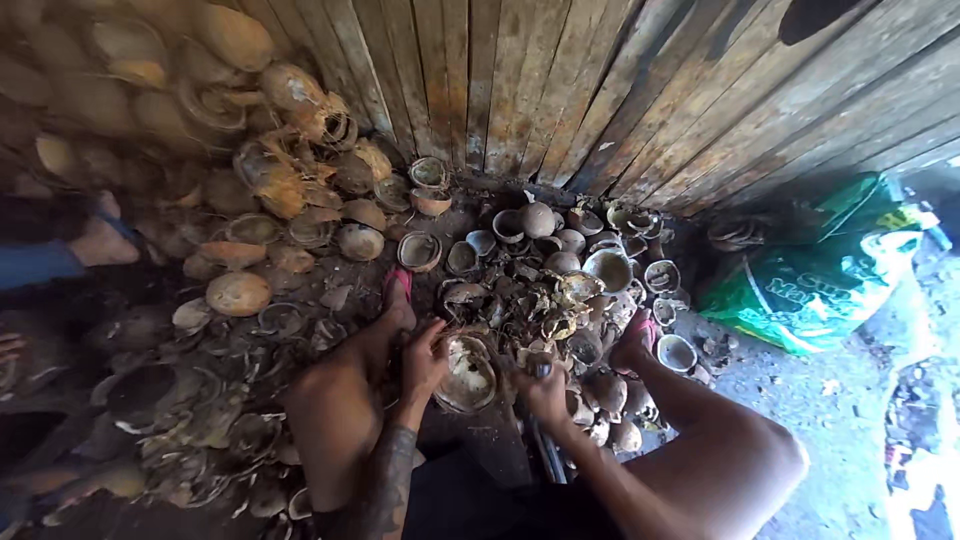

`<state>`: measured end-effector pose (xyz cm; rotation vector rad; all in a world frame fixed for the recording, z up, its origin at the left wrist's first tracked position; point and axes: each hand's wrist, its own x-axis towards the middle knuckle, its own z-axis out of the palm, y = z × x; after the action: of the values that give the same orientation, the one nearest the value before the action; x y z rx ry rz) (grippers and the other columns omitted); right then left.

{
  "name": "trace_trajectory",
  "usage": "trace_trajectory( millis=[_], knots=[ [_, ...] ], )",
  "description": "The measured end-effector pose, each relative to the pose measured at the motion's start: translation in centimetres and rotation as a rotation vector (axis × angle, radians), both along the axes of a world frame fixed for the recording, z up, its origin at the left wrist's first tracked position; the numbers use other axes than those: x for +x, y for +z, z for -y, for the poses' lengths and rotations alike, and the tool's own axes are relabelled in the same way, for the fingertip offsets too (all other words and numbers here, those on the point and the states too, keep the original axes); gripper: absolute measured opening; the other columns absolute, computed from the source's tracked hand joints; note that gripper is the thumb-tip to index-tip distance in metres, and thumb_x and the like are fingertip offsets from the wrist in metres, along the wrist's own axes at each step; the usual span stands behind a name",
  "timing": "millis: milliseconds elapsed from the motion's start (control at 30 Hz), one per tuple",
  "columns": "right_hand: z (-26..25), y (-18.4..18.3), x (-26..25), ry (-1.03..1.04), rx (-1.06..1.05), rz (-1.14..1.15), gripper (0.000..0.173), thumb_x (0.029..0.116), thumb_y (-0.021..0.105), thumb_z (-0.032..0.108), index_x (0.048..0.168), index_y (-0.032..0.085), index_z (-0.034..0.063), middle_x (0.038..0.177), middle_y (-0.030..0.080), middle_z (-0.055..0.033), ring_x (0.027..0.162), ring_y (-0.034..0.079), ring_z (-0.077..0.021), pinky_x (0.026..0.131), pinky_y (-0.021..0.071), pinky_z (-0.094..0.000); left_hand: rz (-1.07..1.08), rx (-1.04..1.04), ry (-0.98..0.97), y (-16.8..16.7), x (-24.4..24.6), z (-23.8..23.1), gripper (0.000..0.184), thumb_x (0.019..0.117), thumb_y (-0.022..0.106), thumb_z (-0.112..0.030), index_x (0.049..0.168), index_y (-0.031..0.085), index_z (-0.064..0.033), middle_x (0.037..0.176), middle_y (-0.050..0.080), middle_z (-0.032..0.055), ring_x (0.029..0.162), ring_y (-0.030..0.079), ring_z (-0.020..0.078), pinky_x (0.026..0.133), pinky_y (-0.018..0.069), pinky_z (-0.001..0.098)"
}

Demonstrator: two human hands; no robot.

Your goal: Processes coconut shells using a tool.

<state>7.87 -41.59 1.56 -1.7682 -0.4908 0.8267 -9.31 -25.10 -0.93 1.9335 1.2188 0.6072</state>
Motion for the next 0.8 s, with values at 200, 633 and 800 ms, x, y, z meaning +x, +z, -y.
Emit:
trace_trajectory(
  millis=[200,633,800],
  knots=[
    [0.1,-1.7,-3.2,-0.247,0.006,-0.041,0.029,0.0682,0.085,0.007,0.081,0.060,0.0046,0.062,0.056,0.0001,0.051,0.053,-0.0089,0.051,0.0498,-0.0278,-0.244,0.067,0.066,-0.4,-0.2,4.1,0.054,0.0889,0.058,-0.015,0.142,0.058,-0.0059,0.155,0.048,0.0161,0.150,0.034,0.0384,0.122,0.0138,0.0683],
    [2.4,-0.3,-1.1,-0.045,0.019,-0.297,0.028,0.0815,0.081,0.008,0.098,0.063,-0.0041,0.073,0.063,-0.0107,0.059,0.062,-0.0190,0.058,0.0573,-0.0371,-0.347,0.095,0.162,2.3,-0.2,3.5,0.067,0.0888,0.064,-0.014,0.152,0.046,-0.0045,0.152,0.049,0.0229,0.142,0.044,0.0415,0.116,0.0326,0.0638],
    [2.4,0.3,-6.8,-0.387,0.104,-0.348,0.023,0.0817,0.078,-0.001,0.085,0.056,0.0006,0.062,0.054,-0.0053,0.046,0.049,-0.0124,0.045,0.0473,-0.0286,-0.540,-0.333,0.155,4.2,-1.4,7.6,0.067,0.1010,0.058,-0.036,0.150,0.037,0.0055,0.133,0.062,0.0266,0.120,0.064,0.0384,0.102,0.0516,0.0537]
  ],
)
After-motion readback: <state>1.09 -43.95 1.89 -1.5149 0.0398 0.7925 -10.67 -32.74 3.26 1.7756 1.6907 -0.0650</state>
